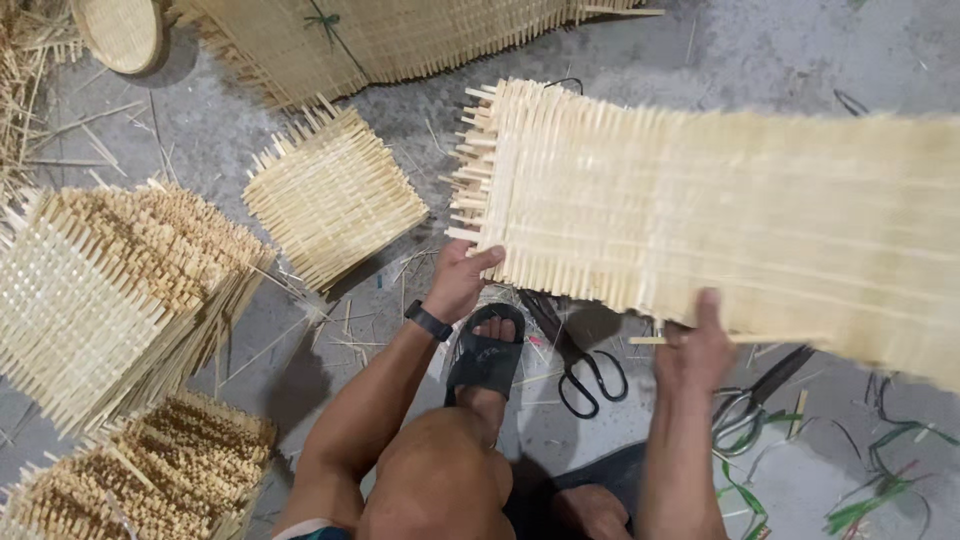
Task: The person sits on the floor and uses shears to cut a large woven bamboo mat into smaller rectangular pieces. The person repeatedly measures, cuts, and stacks the finished pieces.
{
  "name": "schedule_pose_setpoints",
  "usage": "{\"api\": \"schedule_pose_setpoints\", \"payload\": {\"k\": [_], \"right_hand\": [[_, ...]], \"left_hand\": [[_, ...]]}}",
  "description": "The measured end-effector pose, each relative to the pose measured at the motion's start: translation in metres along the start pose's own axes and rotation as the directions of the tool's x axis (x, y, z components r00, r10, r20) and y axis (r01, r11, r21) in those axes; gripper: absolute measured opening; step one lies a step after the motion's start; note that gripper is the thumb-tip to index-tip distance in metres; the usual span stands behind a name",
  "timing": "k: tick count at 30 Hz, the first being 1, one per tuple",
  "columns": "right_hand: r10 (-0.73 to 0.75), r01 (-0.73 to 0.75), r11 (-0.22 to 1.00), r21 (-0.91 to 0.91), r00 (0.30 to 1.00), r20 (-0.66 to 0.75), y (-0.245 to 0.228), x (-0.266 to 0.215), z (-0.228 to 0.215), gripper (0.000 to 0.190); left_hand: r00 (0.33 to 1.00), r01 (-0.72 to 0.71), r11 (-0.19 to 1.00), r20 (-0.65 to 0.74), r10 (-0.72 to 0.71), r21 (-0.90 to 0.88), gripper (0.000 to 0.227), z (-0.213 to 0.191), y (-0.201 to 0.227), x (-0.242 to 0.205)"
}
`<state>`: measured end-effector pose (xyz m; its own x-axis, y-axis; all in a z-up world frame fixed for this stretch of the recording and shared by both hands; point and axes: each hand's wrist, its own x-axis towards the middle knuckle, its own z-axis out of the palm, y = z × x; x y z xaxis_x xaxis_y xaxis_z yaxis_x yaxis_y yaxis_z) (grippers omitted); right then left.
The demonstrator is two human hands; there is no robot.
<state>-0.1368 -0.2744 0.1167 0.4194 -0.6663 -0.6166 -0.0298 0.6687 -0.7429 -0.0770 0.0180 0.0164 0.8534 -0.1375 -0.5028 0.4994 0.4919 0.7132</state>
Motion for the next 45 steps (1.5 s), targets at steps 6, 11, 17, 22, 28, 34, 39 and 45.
{"api": "schedule_pose_setpoints", "payload": {"k": [6,11,17,22,28,34,39,45], "right_hand": [[0.253,-0.276,0.875,-0.399,0.961,-0.108,0.101,0.103,-0.049,0.058],[0.364,-0.310,0.788,-0.532,0.931,-0.004,0.090,0.086,-0.063,0.064],[0.030,0.325,0.606,-0.726,0.903,0.429,0.088,0.041,-0.086,0.042],[-0.088,0.936,-0.050,-0.348,0.343,0.935,0.059,0.014,-0.030,0.025],[0.071,0.863,0.313,-0.396,0.394,0.916,0.054,-0.005,0.061,0.022],[0.173,0.892,0.309,-0.329,0.288,0.942,0.081,0.003,0.102,0.017],[0.081,0.956,0.210,-0.207,0.194,0.978,0.111,0.012,0.097,0.020],[0.021,0.967,0.153,-0.206,0.205,0.979,0.123,0.014,0.093,0.017]], "left_hand": [[0.974,0.070,0.997,-0.220,-0.059,0.044,0.042,-0.025,-0.028,0.024],[0.949,0.083,0.940,-0.261,-0.176,-0.331,0.051,-0.014,-0.051,0.015],[0.943,0.039,0.941,-0.298,-0.145,-0.335,0.043,-0.006,-0.068,0.021],[0.919,-0.017,0.990,-0.393,-0.039,-0.137,0.026,-0.005,-0.068,0.017],[0.941,-0.155,0.987,-0.313,0.132,-0.050,0.024,0.012,-0.048,-0.001],[0.940,-0.079,0.986,-0.340,0.026,-0.145,0.028,0.010,-0.043,0.008],[0.945,-0.044,0.905,-0.310,-0.100,-0.423,0.031,0.008,-0.060,0.017],[0.949,0.065,0.844,-0.229,-0.217,-0.533,0.032,0.016,-0.054,0.021]]}}
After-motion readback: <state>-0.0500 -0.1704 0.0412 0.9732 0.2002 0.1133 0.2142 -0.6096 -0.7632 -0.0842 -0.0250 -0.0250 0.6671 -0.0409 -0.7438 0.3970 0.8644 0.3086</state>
